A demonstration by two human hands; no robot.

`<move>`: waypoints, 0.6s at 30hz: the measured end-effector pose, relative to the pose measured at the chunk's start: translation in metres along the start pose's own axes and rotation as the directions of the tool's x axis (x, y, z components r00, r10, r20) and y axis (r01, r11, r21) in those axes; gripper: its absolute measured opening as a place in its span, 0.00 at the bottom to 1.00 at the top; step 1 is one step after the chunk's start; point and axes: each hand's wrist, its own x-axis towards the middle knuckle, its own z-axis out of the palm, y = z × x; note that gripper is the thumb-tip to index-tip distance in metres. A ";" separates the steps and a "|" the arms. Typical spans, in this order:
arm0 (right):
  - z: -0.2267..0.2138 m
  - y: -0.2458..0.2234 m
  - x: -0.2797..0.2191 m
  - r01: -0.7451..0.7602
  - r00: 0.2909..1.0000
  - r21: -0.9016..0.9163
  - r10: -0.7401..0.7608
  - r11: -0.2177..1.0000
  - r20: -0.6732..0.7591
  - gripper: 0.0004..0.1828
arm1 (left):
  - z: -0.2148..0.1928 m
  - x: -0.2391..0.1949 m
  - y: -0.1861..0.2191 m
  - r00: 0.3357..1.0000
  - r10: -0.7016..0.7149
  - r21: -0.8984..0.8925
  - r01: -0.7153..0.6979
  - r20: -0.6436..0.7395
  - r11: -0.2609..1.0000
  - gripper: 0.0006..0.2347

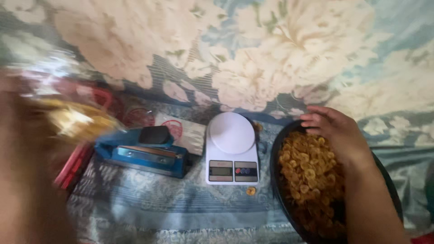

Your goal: The person scoops fried snacks from a black bowl into a clear plastic bag placed on a digital scale. They then use a blue heat sealer to seal the bag and place it into a red basket. This process is repeated for multiple bags.

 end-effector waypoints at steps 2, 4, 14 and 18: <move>-0.019 0.032 0.007 -0.019 1.000 -0.087 0.021 0.996 0.017 0.22 | 0.001 0.001 -0.021 0.994 0.102 -0.004 -0.102 -0.042 0.995 0.10; -0.023 0.067 0.011 0.009 0.999 -0.260 0.000 0.966 0.035 0.21 | 0.017 -0.011 -0.017 0.985 0.156 -0.006 -0.157 -0.075 0.988 0.11; 0.036 0.042 -0.045 0.373 0.927 -0.597 -0.308 0.710 0.213 0.13 | 0.043 -0.036 0.010 0.803 0.580 -0.059 -0.591 -0.138 0.804 0.16; 0.101 0.017 -0.045 0.584 0.802 -0.449 -0.395 0.676 0.448 0.14 | 0.078 -0.044 0.057 0.764 0.645 -0.058 -0.645 -0.023 0.762 0.13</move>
